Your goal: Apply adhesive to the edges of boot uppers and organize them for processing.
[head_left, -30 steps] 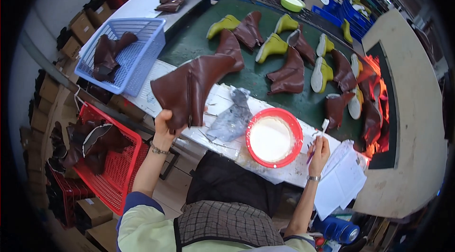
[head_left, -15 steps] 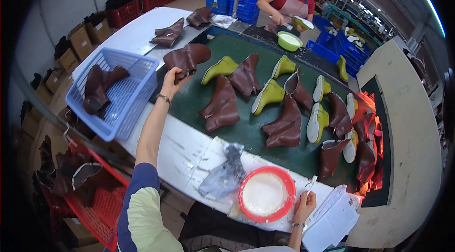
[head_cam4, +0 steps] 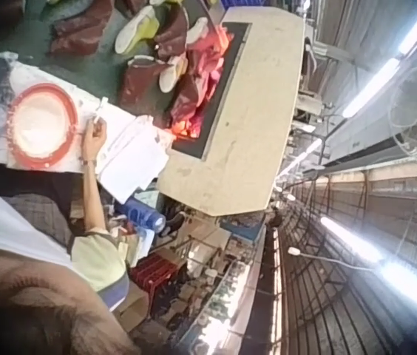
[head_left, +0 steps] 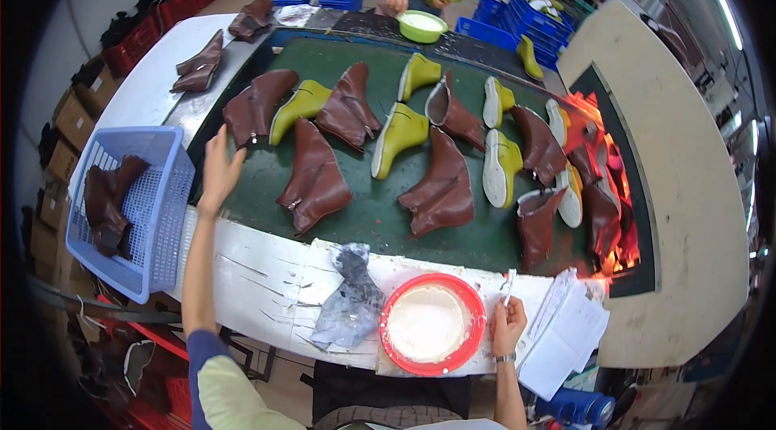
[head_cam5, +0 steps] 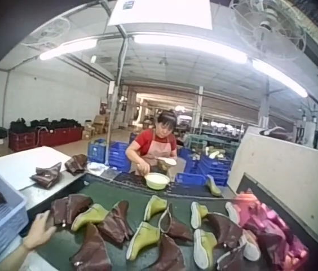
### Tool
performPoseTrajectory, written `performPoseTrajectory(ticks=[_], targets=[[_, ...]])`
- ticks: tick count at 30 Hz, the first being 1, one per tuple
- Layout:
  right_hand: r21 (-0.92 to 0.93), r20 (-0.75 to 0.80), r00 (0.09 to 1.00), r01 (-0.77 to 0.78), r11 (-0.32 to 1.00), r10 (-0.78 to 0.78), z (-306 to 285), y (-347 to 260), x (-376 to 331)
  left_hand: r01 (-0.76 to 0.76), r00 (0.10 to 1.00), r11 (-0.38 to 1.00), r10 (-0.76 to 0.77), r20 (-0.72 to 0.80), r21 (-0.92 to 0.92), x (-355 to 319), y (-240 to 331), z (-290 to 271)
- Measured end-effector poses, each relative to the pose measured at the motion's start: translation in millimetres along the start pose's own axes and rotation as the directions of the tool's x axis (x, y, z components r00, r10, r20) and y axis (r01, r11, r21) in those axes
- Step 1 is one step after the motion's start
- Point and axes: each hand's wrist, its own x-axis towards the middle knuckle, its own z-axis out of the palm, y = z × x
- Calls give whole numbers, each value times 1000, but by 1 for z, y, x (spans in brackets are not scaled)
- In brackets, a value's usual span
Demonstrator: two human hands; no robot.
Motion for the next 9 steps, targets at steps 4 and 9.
performPoseTrajectory(ticks=[4,9], targets=[[-21,22,999,44,999,-43,0,3,1,-8,960,984,56,-273,176,-150,26,-134],[36,38,995,88,996,-89,-2,11,2,194,848,771,180,-499,607,-274,8,-254]])
